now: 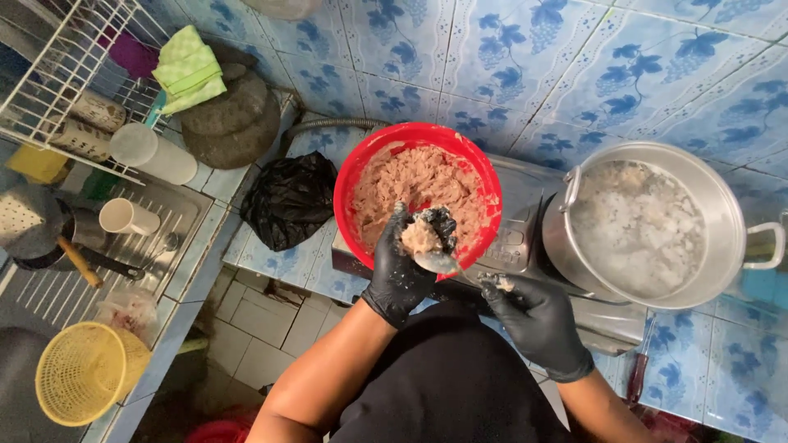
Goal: Forming meatballs from a meat mixture using a spoon and hand, then dropping them into a pot of boiling water.
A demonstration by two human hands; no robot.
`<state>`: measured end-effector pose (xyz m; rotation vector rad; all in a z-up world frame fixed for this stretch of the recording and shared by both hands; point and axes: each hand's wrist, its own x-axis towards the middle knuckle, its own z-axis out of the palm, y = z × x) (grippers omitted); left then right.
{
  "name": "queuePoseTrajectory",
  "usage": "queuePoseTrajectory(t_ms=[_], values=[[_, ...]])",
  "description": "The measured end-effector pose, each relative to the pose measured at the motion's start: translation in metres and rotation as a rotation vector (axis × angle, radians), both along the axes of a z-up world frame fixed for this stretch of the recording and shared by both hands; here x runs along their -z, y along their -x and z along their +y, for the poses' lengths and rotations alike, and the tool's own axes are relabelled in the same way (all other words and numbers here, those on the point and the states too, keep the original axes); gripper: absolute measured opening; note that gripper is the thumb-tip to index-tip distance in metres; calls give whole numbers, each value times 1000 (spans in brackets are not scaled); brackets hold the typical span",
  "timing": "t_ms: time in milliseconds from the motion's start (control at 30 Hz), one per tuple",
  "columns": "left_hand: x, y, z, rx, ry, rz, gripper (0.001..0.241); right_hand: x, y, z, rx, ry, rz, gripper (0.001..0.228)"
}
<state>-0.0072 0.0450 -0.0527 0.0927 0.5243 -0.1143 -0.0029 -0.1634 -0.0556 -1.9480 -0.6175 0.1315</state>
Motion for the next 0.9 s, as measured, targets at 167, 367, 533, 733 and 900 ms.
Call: queuePoseTrajectory(t_ms=[167,367,533,733,900], values=[[14,2,14,-51,32,-214,68,-7,1,6,37,-74,98,9],[8,-2,16,-17,101,-212,63,-1,7,20,93,-16,65,14],[3,-11,17,12,67,-227,69,-7,6,11,117,-173,315,21],[12,-13,17,198,-206,-130,95,-16,3,11,129,-56,47,22],[-4,-18,16,55,-210,-257,83,-15,3,3,129,-109,99,19]])
